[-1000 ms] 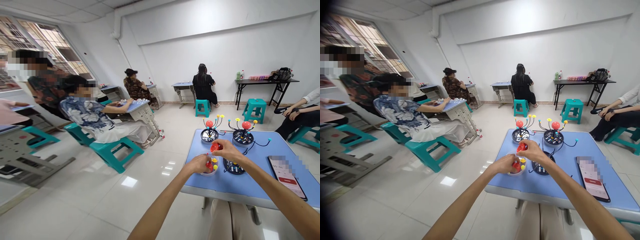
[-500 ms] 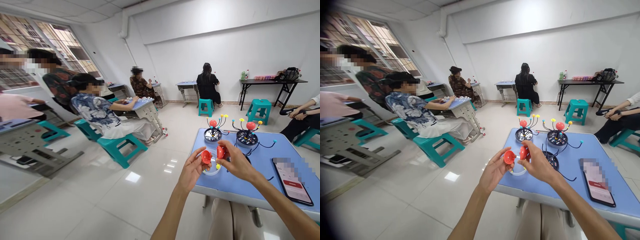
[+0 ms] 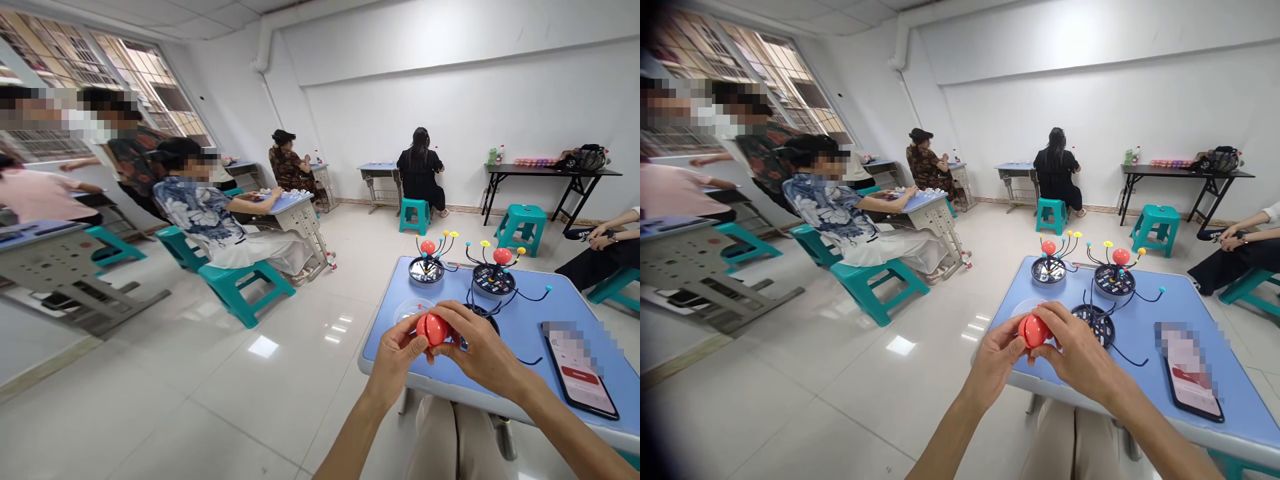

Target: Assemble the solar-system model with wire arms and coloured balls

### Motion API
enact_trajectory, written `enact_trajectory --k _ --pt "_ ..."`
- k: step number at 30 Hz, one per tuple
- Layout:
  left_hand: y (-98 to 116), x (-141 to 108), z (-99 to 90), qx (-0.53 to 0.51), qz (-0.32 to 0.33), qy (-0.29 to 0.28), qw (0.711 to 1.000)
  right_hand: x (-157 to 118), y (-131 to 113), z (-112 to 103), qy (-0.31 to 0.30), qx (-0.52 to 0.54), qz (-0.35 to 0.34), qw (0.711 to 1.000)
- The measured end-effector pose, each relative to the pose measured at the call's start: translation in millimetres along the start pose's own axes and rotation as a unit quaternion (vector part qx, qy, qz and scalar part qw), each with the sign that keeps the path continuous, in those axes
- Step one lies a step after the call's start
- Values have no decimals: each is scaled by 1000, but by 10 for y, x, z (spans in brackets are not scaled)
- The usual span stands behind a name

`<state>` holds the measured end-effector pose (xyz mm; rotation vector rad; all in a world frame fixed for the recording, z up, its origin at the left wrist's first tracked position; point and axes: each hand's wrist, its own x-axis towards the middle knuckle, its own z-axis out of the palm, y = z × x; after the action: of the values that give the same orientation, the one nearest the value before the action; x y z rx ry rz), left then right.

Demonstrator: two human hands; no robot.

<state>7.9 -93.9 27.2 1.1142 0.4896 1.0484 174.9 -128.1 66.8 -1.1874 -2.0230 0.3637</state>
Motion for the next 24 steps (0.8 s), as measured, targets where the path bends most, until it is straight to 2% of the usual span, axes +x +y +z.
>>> enact_trajectory --k 7,14,21,24 --pt "-17 12 39 25 7 -3 1000 -33 -27 -30 -2 -48 -35 998" --pt "70 -11 38 57 9 -35 998 -62 -57 -82 -38 -58 -48 996" --pt "82 -54 28 39 33 -39 998 -112 -85 -51 57 -20 -93 994" --pt "111 -58 55 46 26 -34 998 -129 -77 -40 70 -38 -96 992"
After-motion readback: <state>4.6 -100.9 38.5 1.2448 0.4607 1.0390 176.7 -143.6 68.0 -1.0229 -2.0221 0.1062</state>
